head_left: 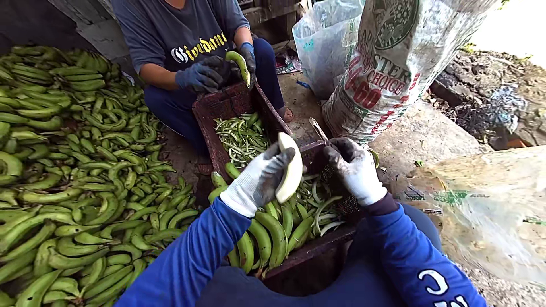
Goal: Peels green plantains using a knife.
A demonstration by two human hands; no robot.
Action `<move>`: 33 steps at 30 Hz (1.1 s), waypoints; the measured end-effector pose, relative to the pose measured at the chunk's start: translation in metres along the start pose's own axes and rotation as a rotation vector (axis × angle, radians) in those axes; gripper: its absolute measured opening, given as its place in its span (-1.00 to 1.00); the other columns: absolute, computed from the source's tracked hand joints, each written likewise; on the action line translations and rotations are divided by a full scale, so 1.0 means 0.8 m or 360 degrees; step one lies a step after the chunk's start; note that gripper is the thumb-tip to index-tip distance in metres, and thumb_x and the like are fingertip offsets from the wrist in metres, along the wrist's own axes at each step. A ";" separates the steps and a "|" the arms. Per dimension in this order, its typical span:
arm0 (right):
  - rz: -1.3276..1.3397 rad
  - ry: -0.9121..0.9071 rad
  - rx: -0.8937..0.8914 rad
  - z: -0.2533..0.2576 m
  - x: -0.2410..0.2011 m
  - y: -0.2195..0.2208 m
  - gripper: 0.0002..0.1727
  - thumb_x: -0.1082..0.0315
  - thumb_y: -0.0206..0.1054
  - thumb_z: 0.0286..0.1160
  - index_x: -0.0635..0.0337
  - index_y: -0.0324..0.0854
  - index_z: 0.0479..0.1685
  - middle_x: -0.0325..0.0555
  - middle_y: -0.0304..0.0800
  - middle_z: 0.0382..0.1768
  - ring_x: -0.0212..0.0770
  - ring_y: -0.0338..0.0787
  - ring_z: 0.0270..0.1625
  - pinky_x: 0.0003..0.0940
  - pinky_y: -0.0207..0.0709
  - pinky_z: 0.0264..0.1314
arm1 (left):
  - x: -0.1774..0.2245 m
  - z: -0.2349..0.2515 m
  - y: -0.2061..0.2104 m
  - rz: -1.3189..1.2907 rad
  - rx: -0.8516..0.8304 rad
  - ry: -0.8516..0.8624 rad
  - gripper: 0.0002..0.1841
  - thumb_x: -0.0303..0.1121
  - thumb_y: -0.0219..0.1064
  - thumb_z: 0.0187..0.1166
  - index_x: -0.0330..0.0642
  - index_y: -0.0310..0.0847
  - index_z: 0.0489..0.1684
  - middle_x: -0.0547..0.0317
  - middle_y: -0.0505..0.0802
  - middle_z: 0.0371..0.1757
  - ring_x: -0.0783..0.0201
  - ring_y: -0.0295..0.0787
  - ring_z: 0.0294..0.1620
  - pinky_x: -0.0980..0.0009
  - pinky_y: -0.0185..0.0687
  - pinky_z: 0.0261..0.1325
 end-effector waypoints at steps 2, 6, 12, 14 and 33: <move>0.0064 -0.0142 0.0024 -0.014 -0.006 0.006 -0.50 -0.10 0.39 0.56 0.00 0.69 0.32 -0.20 0.84 0.05 -0.33 0.83 -0.03 -0.15 0.78 0.04 | -0.001 0.007 -0.019 -0.0237 0.0156 0.0129 -0.47 -0.04 0.15 0.78 0.16 0.25 0.72 0.00 0.76 0.32 0.06 0.81 0.14 0.05 0.79 0.13; 0.0067 -0.0397 -0.0092 -0.031 -0.013 0.028 -0.45 -0.08 0.49 0.45 0.07 0.70 0.30 -0.13 0.74 0.11 -0.26 0.77 0.05 -0.16 0.76 0.08 | 0.006 0.009 -0.040 -0.0795 0.0490 0.0160 -0.60 -0.09 -0.09 0.89 -0.12 0.42 0.43 -0.06 0.77 0.24 0.00 0.78 0.22 -0.03 0.72 0.28; -0.0018 -0.0600 -0.0154 -0.032 -0.021 0.043 -0.49 -0.08 0.50 0.46 0.03 0.77 0.25 -0.14 0.75 0.13 -0.23 0.75 0.17 -0.15 0.71 0.22 | 0.007 -0.003 -0.033 -0.0672 0.0452 0.0136 -0.57 0.00 -0.07 0.86 -0.10 0.51 0.33 0.06 0.79 0.17 0.16 0.76 0.21 0.11 0.70 0.29; -0.0037 -0.0698 -0.0165 -0.031 -0.025 0.036 -0.50 -0.07 0.48 0.48 0.03 0.78 0.28 -0.11 0.76 0.16 -0.19 0.72 0.24 -0.11 0.65 0.31 | 0.006 -0.003 -0.025 -0.0513 0.0459 0.0029 -0.58 0.01 0.04 0.82 -0.11 0.56 0.30 0.06 0.82 0.08 0.18 0.81 0.08 0.14 0.77 0.14; 0.0128 -0.0699 -0.0310 -0.029 -0.030 0.005 -0.53 -0.03 0.62 0.33 0.03 0.83 0.14 -0.17 0.74 0.11 -0.31 0.74 0.13 -0.30 0.73 0.16 | 0.012 -0.004 -0.030 -0.0429 -0.0168 0.0090 -0.56 -0.10 -0.16 0.87 0.04 0.43 0.55 0.08 0.80 0.14 0.20 0.81 0.06 0.19 0.78 0.16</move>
Point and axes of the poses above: each hand's wrist, its own z-axis towards the middle knuckle, its own y-axis out of the palm, x = y × z, the point moved 4 cm from there along z, towards the middle knuckle
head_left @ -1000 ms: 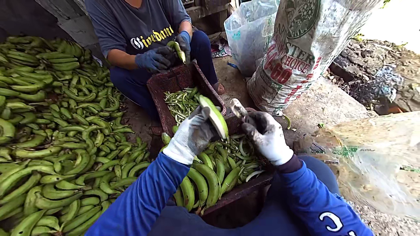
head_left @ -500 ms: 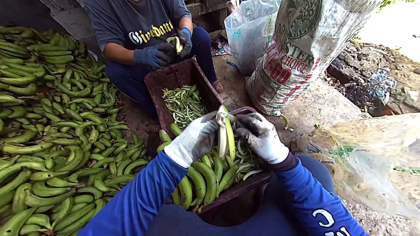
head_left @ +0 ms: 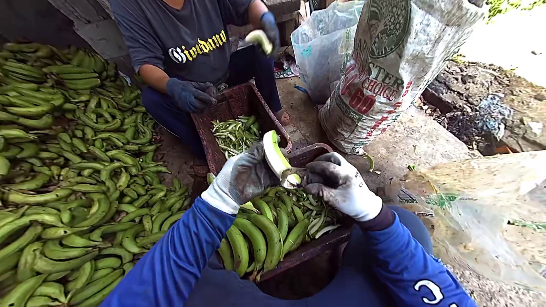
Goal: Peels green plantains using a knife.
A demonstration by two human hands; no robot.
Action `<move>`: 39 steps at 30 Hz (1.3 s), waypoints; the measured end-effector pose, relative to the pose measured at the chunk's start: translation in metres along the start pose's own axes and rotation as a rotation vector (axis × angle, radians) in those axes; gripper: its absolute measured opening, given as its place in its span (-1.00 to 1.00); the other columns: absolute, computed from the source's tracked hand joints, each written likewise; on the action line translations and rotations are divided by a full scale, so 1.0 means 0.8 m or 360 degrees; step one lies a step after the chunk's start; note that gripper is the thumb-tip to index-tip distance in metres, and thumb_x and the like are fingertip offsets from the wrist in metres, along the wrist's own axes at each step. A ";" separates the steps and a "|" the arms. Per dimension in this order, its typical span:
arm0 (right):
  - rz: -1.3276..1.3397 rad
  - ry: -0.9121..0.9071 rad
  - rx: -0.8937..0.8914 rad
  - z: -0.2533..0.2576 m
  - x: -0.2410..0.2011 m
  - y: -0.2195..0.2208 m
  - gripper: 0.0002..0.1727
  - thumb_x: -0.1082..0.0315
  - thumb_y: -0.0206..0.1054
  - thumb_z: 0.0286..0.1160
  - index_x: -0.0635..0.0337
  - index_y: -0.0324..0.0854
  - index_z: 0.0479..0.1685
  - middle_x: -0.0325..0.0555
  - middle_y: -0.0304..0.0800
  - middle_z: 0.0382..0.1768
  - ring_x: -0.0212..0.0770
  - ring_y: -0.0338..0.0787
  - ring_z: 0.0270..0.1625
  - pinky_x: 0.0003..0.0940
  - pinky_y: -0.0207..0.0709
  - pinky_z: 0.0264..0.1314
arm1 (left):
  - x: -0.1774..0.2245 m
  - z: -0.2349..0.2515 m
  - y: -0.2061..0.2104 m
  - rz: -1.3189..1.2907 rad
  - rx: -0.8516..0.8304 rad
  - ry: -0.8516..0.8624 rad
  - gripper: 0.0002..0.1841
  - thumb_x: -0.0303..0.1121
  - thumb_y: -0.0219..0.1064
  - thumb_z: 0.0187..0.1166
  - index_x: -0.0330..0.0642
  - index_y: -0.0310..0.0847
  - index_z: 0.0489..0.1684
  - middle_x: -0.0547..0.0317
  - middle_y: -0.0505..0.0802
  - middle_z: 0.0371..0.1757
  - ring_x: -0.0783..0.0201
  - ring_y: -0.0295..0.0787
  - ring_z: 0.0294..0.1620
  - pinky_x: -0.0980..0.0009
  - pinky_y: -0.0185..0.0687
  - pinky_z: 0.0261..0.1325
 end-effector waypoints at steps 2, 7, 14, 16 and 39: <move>0.0015 -0.0026 -0.0024 0.002 -0.004 0.004 -0.54 -0.03 0.60 0.36 0.02 0.84 0.15 -0.16 0.73 0.10 -0.32 0.74 0.12 -0.33 0.72 0.15 | 0.001 -0.004 0.013 0.0199 -0.0076 -0.0060 -0.57 -0.17 -0.10 0.83 0.04 0.42 0.58 0.08 0.82 0.05 0.25 0.83 -0.05 0.26 0.81 0.05; -0.0195 0.0508 0.0124 0.011 0.029 -0.010 -0.62 -0.03 0.35 0.63 -0.07 0.81 0.23 -0.20 0.83 0.07 -0.28 0.82 0.06 -0.11 0.74 0.13 | -0.009 -0.004 0.032 0.0320 -0.0247 -0.0210 -0.52 -0.28 0.03 0.79 0.03 0.34 0.70 -0.01 0.82 0.14 0.20 0.85 -0.02 0.25 0.83 0.05; 0.0179 0.0792 0.0350 0.006 0.026 -0.033 -0.41 -0.05 0.56 0.40 -0.06 0.65 0.41 -0.22 0.86 -0.19 -0.27 0.81 -0.32 -0.12 0.77 -0.27 | -0.019 0.011 0.030 0.0367 -0.0006 0.0000 -0.51 -0.27 0.10 0.81 0.13 0.29 0.73 -0.07 0.78 0.26 0.04 0.83 0.09 0.05 0.81 0.17; 0.0293 0.0755 0.0108 0.003 0.001 -0.007 -0.19 0.05 0.72 0.18 -0.14 0.54 0.56 -0.26 0.90 -0.05 -0.32 0.88 -0.14 -0.14 0.86 -0.03 | -0.035 0.016 0.038 0.0405 0.0213 0.0054 -0.49 -0.32 0.19 0.77 0.06 0.32 0.72 -0.12 0.79 0.28 -0.03 0.84 0.12 0.00 0.82 0.18; -0.0160 0.0571 0.0758 0.132 -0.009 -0.185 -0.41 0.18 0.53 0.43 0.26 0.46 0.37 -0.11 0.77 -0.08 -0.18 0.84 -0.23 -0.16 0.82 -0.24 | 0.001 -0.001 0.000 0.1142 0.0762 0.0082 -0.73 -0.20 0.23 0.77 -0.03 0.69 0.28 0.13 0.86 -0.04 0.29 0.88 -0.17 0.25 0.86 -0.04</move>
Point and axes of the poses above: each hand's wrist, its own z-axis towards the middle knuckle, its own y-axis out of the palm, x = y × z, the point moved 4 cm from there along z, towards the middle knuckle
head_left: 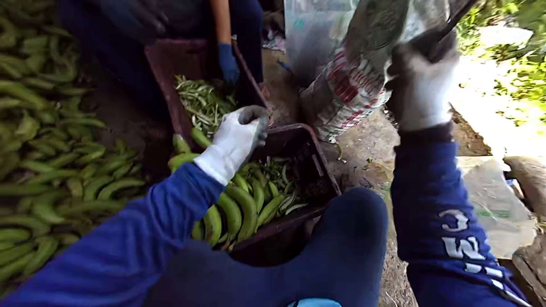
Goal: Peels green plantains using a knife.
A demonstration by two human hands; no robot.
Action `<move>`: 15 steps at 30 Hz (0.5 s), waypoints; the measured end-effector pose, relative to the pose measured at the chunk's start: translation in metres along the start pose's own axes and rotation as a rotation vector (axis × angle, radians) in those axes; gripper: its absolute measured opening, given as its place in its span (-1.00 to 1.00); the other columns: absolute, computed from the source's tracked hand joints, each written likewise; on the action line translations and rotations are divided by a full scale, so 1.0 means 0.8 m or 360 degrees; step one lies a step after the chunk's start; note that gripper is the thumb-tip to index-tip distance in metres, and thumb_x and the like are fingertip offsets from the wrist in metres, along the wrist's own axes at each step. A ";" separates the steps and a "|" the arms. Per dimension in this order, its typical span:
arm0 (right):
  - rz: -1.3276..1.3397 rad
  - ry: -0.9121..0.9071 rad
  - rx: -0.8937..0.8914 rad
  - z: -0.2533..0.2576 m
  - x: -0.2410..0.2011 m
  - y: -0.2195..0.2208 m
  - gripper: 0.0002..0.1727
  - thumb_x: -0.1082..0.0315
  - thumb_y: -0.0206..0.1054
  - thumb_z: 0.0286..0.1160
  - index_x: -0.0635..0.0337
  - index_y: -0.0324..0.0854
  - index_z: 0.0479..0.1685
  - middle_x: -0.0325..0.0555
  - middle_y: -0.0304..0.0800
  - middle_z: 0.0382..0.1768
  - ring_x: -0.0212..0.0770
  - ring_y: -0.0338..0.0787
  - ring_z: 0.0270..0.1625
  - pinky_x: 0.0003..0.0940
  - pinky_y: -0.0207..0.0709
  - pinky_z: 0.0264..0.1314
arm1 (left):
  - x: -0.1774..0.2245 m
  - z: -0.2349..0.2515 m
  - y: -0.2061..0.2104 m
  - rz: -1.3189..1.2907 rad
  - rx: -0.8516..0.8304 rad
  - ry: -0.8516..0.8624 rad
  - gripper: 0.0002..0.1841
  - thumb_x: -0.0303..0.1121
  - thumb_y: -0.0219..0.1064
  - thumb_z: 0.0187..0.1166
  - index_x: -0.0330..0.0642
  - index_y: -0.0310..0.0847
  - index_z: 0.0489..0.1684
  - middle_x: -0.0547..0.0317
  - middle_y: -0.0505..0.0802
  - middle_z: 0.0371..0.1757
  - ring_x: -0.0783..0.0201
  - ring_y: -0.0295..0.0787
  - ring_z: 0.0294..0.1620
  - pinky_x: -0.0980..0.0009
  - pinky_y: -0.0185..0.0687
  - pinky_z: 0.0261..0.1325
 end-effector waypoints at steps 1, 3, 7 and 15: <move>-0.0066 0.0169 -0.0176 -0.050 0.028 0.039 -0.47 0.15 0.54 0.42 0.26 0.55 0.27 -0.11 0.80 -0.14 -0.19 0.84 -0.25 -0.13 0.81 -0.22 | -0.006 0.002 -0.004 0.0015 0.0024 -0.0023 -0.73 -0.18 0.23 0.77 -0.01 0.69 0.28 0.13 0.86 -0.03 0.28 0.88 -0.17 0.24 0.86 -0.04; -0.0266 0.0547 -0.0595 -0.134 0.098 0.113 -0.58 0.09 0.53 0.42 0.20 0.66 0.07 -0.04 0.83 -0.23 -0.10 0.84 -0.29 0.01 0.78 -0.21 | -0.013 0.005 -0.011 0.0034 0.0074 -0.0051 -0.72 -0.16 0.25 0.75 0.01 0.69 0.27 0.14 0.87 0.00 0.26 0.88 -0.15 0.20 0.87 -0.04; -0.0892 0.0739 -0.1674 -0.244 0.186 0.229 -0.51 0.14 0.42 0.46 0.09 0.68 0.37 0.21 0.82 0.13 0.23 0.78 0.23 0.43 0.55 0.27 | -0.012 0.005 -0.016 0.0068 0.0097 -0.0048 -0.73 -0.17 0.26 0.74 0.01 0.70 0.27 0.18 0.87 0.07 0.27 0.91 -0.12 0.21 0.90 -0.02; -0.1390 0.0820 -0.2139 -0.321 0.189 0.255 -0.62 0.14 0.40 0.45 0.27 0.73 0.04 0.25 0.81 0.09 0.24 0.79 0.23 0.38 0.58 0.20 | -0.008 0.005 -0.017 0.0331 0.0029 0.0013 -0.74 -0.16 0.20 0.77 0.06 0.71 0.25 0.24 0.88 0.02 0.36 0.90 -0.13 0.28 0.90 -0.03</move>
Point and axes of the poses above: each hand's wrist, its own z-axis towards the middle knuckle, its own y-axis out of the palm, x = y × z, the point moved 4 cm from there along z, towards the middle knuckle
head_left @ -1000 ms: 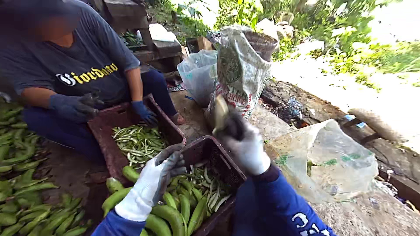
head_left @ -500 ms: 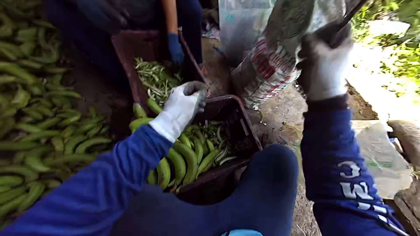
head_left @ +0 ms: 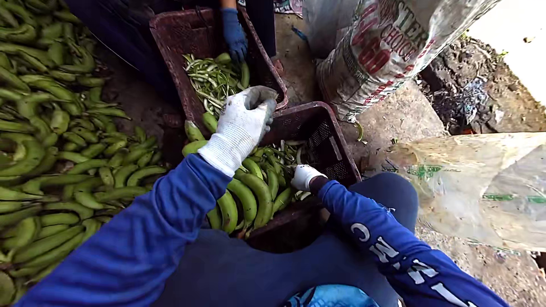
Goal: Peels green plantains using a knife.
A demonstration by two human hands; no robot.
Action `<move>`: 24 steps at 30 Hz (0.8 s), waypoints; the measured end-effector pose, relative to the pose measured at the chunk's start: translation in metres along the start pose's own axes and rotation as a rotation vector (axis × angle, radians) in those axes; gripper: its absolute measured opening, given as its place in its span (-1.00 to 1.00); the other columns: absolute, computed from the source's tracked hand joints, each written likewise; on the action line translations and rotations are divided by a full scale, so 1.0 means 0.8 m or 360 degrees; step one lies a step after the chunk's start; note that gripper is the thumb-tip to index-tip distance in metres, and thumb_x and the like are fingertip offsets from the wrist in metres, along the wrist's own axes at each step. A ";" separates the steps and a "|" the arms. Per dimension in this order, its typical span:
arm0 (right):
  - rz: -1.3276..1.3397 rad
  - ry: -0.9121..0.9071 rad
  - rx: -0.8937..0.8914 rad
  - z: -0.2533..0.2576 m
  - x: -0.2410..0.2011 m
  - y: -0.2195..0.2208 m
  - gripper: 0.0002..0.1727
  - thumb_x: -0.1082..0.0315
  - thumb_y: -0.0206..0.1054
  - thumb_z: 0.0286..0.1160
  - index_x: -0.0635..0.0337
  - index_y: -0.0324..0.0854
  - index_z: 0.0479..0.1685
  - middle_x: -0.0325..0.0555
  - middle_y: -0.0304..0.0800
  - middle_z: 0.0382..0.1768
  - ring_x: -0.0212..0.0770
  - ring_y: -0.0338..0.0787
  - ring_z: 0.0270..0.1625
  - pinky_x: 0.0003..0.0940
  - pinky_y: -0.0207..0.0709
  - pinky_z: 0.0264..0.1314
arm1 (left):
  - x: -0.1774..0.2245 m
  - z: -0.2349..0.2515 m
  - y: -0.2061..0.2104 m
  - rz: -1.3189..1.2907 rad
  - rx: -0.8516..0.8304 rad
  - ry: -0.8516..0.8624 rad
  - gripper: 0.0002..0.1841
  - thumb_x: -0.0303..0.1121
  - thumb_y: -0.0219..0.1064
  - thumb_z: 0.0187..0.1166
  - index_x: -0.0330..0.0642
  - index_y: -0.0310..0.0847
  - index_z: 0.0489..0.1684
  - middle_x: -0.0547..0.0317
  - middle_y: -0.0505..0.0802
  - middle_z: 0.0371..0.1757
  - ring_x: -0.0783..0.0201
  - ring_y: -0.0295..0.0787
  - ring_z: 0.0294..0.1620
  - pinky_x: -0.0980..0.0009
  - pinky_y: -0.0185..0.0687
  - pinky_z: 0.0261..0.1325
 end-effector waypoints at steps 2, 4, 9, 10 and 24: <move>0.0094 -0.0033 0.0138 -0.010 0.010 -0.029 -0.62 0.19 0.47 0.35 0.22 0.73 0.08 0.24 0.81 0.07 0.26 0.79 0.21 0.39 0.59 0.18 | 0.002 0.001 0.001 0.0056 -0.0020 0.0034 -0.73 -0.16 0.19 0.78 0.06 0.71 0.25 0.24 0.88 0.01 0.38 0.90 -0.15 0.29 0.89 -0.03; 0.0284 -0.0127 0.0385 -0.034 0.026 -0.075 -0.56 0.25 0.53 0.28 0.12 0.73 0.20 0.21 0.83 0.06 0.25 0.79 0.18 0.43 0.59 0.18 | 0.003 0.000 0.001 0.0165 -0.0076 0.0081 -0.71 -0.14 0.18 0.78 0.07 0.69 0.29 0.24 0.87 0.04 0.38 0.88 -0.13 0.27 0.87 0.00; 0.0753 -0.0461 0.0968 -0.118 0.081 -0.169 -0.51 0.19 0.63 0.27 -0.12 0.73 0.27 -0.07 0.88 -0.15 -0.03 0.85 -0.14 0.23 0.71 -0.04 | -0.009 -0.007 0.022 0.0677 -0.0456 0.0334 -0.34 0.07 0.31 0.64 0.03 0.39 0.70 0.07 0.69 0.49 0.12 0.64 0.47 -0.07 0.52 0.53; 0.0898 -0.0586 0.1030 -0.135 0.086 -0.178 -0.50 0.20 0.65 0.24 -0.13 0.73 0.26 -0.17 0.90 -0.20 -0.17 0.86 -0.22 0.06 0.76 -0.11 | -0.014 -0.009 0.035 0.0730 -0.0542 0.0392 -0.22 0.15 0.38 0.55 0.06 0.30 0.77 0.04 0.58 0.63 0.04 0.50 0.63 -0.16 0.38 0.64; 0.1571 -0.0795 0.1241 -0.136 0.067 -0.150 -0.58 -0.03 0.09 0.79 0.03 0.58 0.32 -0.17 0.85 -0.29 -0.20 0.84 -0.40 -0.11 0.80 -0.35 | -0.006 0.014 0.052 -0.0452 -0.0136 0.0253 -0.25 -0.37 0.55 0.49 -0.10 0.24 0.69 0.07 0.75 0.38 0.09 0.84 0.25 0.03 0.90 0.23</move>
Point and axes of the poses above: each hand's wrist, its own z-axis towards the middle knuckle, its own y-axis out of the palm, x = y × z, the point moved 4 cm from there along z, towards the middle knuckle
